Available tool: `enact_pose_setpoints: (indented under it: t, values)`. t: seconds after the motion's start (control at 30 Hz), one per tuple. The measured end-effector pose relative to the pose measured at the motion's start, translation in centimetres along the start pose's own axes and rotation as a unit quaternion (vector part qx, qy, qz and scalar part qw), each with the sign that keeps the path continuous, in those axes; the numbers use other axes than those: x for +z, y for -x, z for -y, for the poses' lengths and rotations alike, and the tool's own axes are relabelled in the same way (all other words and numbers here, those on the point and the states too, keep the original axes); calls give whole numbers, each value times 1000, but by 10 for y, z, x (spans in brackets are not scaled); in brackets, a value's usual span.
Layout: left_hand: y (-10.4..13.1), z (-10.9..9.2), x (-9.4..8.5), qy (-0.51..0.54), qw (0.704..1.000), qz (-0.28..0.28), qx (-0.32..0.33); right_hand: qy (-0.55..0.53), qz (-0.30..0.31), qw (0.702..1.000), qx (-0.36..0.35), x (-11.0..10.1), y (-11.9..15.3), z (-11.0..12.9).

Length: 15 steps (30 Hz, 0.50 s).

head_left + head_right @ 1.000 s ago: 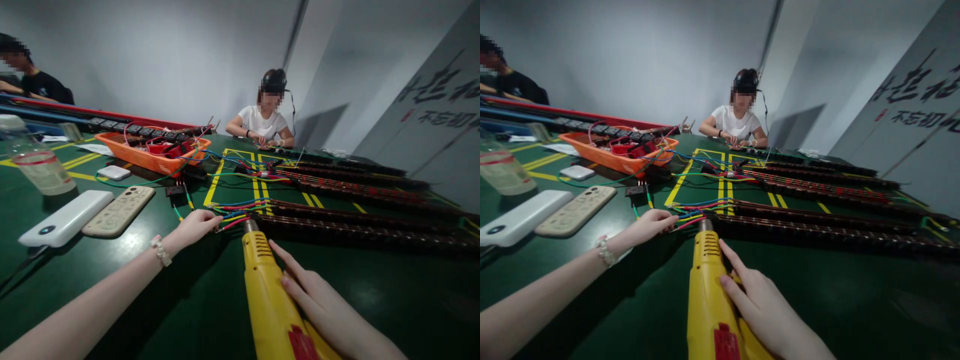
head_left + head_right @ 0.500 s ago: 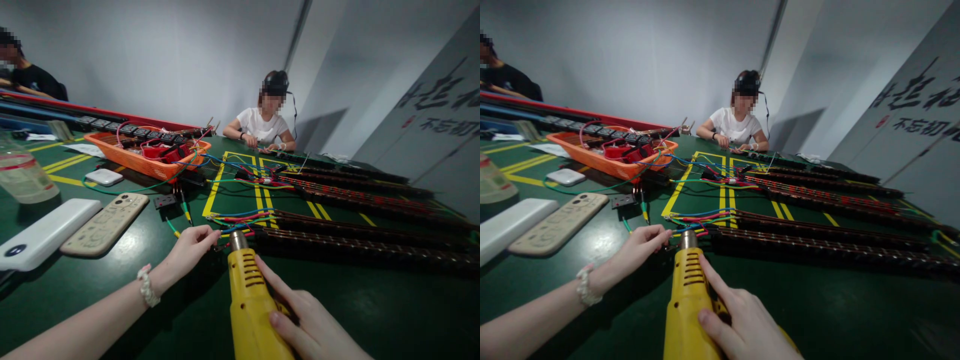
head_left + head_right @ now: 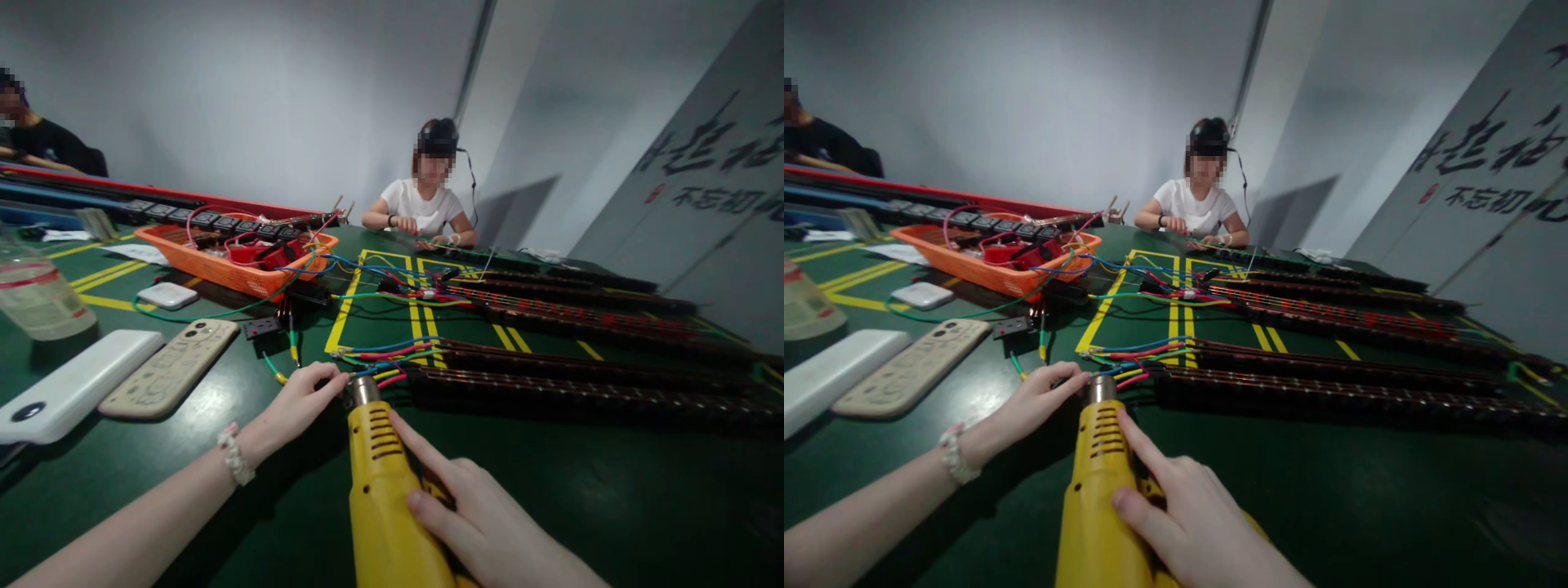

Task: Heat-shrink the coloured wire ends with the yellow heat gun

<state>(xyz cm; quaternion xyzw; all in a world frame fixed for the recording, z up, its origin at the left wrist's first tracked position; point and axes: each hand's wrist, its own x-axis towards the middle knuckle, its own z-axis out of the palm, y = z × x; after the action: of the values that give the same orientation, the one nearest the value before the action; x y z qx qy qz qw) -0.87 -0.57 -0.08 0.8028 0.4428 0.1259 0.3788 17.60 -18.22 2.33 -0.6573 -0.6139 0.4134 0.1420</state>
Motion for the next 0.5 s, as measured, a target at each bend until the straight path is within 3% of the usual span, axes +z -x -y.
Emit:
enact_pose_setpoints:
  t: [0.5]
  values:
    - [2,-2,1,26,999,-15,-23,-38,-44,998,-8,-4,9,-21]
